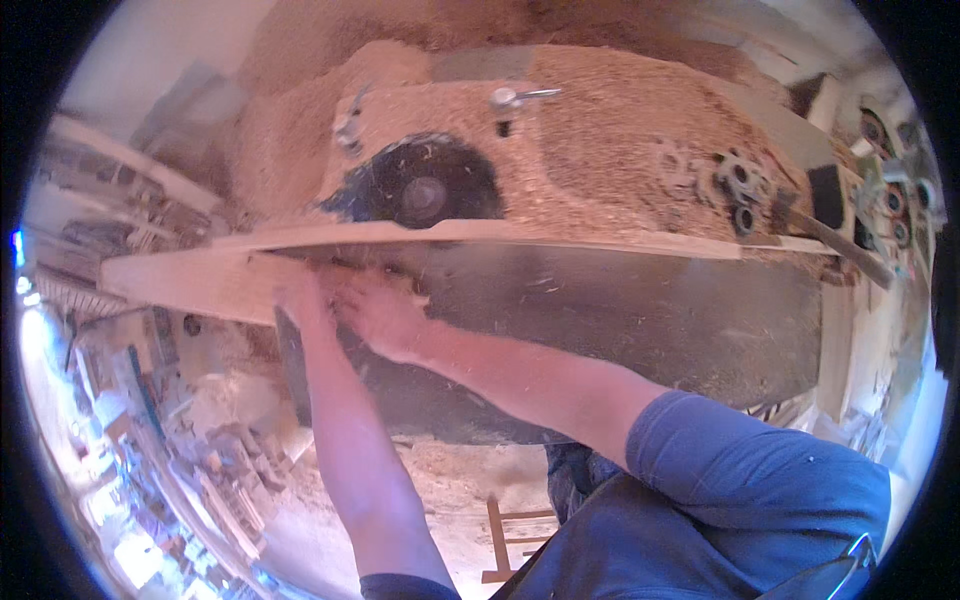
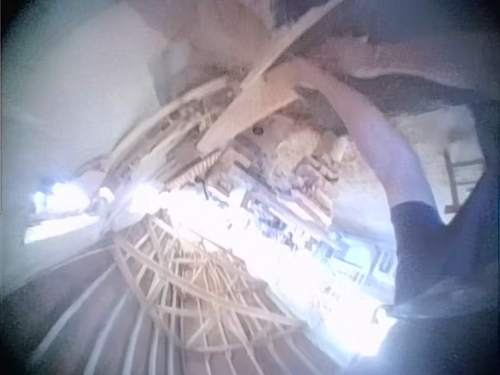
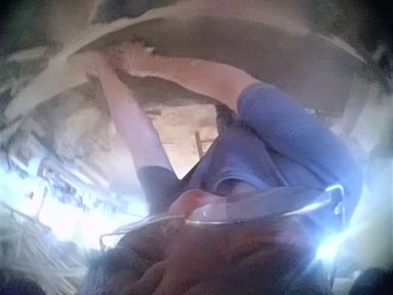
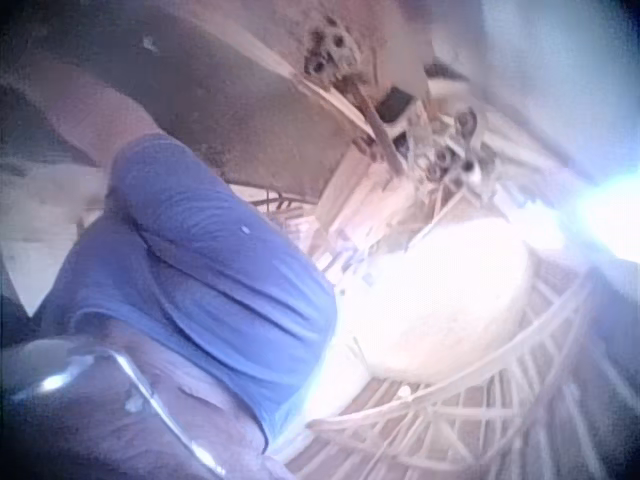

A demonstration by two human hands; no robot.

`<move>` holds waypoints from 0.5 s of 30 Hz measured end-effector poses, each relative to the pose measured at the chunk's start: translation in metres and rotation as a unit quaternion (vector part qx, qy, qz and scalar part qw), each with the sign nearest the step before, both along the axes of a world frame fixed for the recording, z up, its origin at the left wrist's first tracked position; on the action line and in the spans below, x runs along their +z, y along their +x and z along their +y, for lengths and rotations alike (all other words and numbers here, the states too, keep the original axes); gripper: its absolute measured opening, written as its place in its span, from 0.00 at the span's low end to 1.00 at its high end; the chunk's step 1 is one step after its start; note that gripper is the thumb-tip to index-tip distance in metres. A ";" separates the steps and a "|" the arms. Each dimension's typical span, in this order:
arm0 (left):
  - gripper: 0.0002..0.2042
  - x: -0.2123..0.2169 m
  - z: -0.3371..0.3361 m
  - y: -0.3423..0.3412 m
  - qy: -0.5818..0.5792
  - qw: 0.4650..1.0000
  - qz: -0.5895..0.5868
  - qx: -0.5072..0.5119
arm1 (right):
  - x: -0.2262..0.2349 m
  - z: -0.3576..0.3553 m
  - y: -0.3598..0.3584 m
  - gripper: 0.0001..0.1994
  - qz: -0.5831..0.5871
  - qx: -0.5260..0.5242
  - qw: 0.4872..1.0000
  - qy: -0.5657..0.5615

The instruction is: The person shapes small wood components using a woodworking machine, feeds each piece along a guide, and places them onto a stack.

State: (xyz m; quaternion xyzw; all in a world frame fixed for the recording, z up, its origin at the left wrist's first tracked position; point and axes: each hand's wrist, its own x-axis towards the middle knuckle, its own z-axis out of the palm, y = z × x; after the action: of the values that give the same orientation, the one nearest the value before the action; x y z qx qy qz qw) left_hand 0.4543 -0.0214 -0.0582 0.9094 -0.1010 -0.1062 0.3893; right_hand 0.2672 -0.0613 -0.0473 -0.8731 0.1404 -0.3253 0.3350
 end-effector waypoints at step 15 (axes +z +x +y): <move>0.10 0.009 0.088 -0.373 -0.094 0.955 0.267 0.086 | 0.039 0.038 -0.367 0.28 0.209 0.035 0.971 -0.109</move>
State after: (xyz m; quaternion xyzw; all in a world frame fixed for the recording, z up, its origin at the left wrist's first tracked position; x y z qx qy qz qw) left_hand 0.0810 0.0667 -0.0494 0.8125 0.0752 -0.3015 0.4932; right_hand -0.0995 -0.0235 -0.0087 -0.9574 0.1403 -0.1365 0.2124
